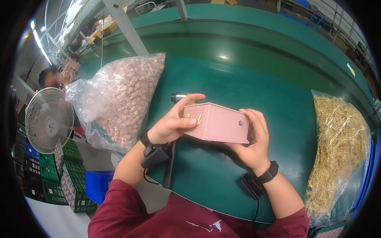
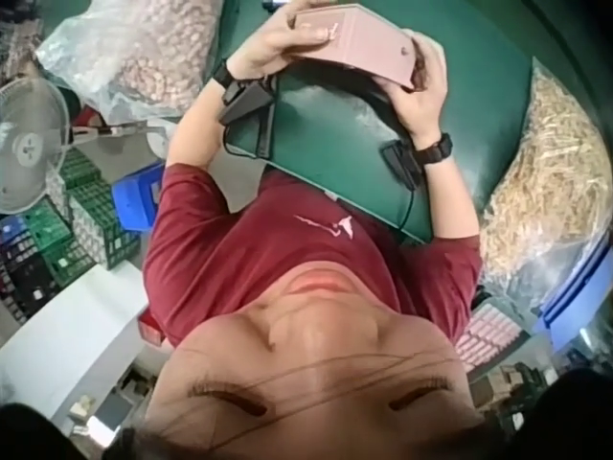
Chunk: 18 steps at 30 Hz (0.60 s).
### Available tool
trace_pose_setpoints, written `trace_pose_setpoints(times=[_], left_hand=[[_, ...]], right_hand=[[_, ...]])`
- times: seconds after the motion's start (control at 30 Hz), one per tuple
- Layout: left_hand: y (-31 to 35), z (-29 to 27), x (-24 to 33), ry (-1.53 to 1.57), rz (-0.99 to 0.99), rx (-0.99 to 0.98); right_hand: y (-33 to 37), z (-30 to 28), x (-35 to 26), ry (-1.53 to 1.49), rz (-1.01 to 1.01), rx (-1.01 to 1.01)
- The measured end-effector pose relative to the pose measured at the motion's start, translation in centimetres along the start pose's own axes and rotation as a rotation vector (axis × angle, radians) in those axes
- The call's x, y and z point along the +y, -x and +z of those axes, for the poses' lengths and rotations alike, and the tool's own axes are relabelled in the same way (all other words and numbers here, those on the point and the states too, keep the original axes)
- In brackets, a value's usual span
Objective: Packaging small components into pink boxes on a factory assembly line.
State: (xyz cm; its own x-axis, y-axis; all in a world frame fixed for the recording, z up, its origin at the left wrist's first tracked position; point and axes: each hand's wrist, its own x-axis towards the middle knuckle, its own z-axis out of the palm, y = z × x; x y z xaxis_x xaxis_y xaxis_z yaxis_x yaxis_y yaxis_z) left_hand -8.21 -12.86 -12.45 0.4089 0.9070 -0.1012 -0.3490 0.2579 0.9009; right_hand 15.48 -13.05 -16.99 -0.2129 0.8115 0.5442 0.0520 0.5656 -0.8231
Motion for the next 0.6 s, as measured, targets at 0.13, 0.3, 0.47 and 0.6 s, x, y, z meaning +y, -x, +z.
trace_pose_setpoints(times=[0.13,0.3,0.47,0.6], left_hand=[[0.3,-0.3,0.3,-0.130,0.058,0.036],[0.5,-0.3,0.8,-0.141,0.033,0.076],[0.3,0.3,1.1,-0.223,0.066,0.088],[0.5,0.4,1.1,-0.308,0.117,0.108]], right_hand=[[0.0,0.1,-0.3,0.031,-0.018,-0.025],[-0.1,0.4,-0.6,0.087,-0.083,-0.066],[-0.4,0.0,-0.5,0.108,-0.088,-0.060],[-0.4,0.5,-0.6,0.097,-0.047,-0.051]])
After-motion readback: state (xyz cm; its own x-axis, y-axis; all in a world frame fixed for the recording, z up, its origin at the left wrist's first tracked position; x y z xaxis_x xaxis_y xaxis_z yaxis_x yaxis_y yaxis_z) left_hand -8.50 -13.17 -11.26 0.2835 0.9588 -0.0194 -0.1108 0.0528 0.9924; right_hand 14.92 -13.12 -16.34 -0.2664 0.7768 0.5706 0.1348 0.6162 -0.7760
